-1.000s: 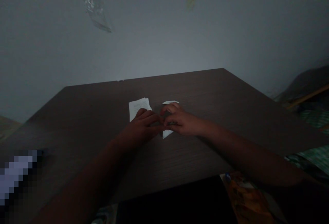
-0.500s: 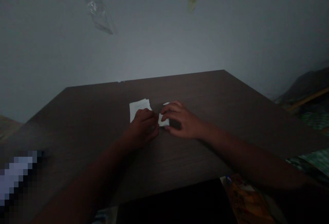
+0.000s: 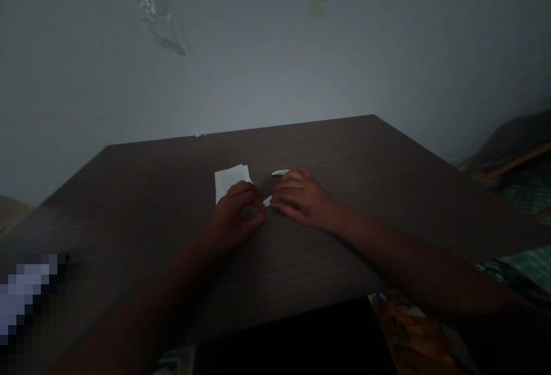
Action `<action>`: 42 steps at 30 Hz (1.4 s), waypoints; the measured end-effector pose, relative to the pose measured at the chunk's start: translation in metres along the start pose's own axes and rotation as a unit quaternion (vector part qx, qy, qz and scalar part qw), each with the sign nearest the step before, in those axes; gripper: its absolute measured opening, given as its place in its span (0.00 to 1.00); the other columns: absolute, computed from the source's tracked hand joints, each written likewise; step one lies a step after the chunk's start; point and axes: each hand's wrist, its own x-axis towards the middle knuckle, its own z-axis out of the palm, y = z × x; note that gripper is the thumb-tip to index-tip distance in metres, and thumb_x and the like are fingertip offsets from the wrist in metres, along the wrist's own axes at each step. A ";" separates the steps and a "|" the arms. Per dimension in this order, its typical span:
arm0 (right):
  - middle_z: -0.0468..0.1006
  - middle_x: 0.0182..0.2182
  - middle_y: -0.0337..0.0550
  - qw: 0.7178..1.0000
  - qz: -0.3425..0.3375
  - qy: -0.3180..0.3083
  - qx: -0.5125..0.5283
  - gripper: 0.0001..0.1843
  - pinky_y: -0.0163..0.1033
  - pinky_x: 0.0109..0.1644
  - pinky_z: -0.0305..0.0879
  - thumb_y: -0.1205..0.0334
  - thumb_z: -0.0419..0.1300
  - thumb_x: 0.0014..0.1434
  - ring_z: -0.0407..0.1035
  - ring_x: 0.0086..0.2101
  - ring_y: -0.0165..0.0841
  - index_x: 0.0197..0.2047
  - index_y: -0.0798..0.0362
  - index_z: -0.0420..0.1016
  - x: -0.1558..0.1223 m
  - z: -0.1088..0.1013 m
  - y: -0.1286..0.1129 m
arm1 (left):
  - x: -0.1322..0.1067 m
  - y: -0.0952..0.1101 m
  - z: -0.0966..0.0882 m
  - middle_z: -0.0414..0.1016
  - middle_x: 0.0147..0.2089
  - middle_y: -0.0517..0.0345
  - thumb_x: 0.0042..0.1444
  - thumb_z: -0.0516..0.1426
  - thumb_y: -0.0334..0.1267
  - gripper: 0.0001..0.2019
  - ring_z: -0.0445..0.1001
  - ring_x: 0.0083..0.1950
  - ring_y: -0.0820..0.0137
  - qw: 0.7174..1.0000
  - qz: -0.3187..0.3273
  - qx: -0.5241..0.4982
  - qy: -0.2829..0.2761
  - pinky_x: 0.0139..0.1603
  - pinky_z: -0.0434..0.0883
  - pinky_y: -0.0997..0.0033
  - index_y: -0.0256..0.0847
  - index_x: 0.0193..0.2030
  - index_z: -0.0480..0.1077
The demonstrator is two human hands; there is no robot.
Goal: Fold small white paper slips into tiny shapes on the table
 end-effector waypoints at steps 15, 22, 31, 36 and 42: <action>0.88 0.39 0.42 0.988 0.030 0.074 0.134 0.06 0.54 0.58 0.77 0.59 0.67 0.73 0.80 0.42 0.38 0.41 0.44 0.85 0.003 -0.005 -0.002 | 0.003 0.004 -0.002 0.83 0.44 0.56 0.68 0.62 0.35 0.01 0.81 0.45 0.64 1.000 0.010 0.014 0.018 0.51 0.77 0.61 0.45 0.43 0.75; 0.87 0.40 0.43 0.987 0.044 0.069 0.135 0.06 0.54 0.59 0.77 0.60 0.67 0.72 0.80 0.44 0.39 0.41 0.45 0.85 0.003 -0.005 -0.002 | 0.001 0.004 -0.004 0.84 0.43 0.56 0.69 0.63 0.35 0.02 0.82 0.44 0.65 1.000 -0.012 -0.005 0.017 0.49 0.77 0.63 0.44 0.42 0.77; 0.87 0.40 0.44 0.980 0.090 0.082 0.158 0.06 0.52 0.55 0.78 0.56 0.70 0.70 0.79 0.44 0.40 0.41 0.46 0.84 0.000 0.000 0.001 | 0.002 0.003 -0.006 0.84 0.41 0.57 0.68 0.64 0.36 0.03 0.82 0.41 0.67 0.999 -0.035 -0.019 0.017 0.47 0.77 0.65 0.44 0.41 0.77; 0.87 0.40 0.43 0.977 0.068 0.103 0.174 0.06 0.50 0.55 0.78 0.58 0.69 0.72 0.80 0.44 0.38 0.40 0.47 0.85 -0.001 0.000 0.000 | 0.003 0.005 -0.008 0.85 0.41 0.57 0.68 0.64 0.37 0.03 0.82 0.40 0.67 0.999 -0.042 -0.021 0.012 0.46 0.78 0.66 0.43 0.41 0.78; 0.87 0.39 0.43 0.976 0.072 0.103 0.178 0.06 0.51 0.54 0.78 0.58 0.71 0.70 0.80 0.42 0.38 0.39 0.47 0.84 0.000 0.000 -0.001 | 0.003 0.004 -0.006 0.85 0.41 0.58 0.68 0.65 0.37 0.03 0.82 0.41 0.67 0.999 -0.038 -0.028 0.024 0.46 0.78 0.67 0.44 0.41 0.78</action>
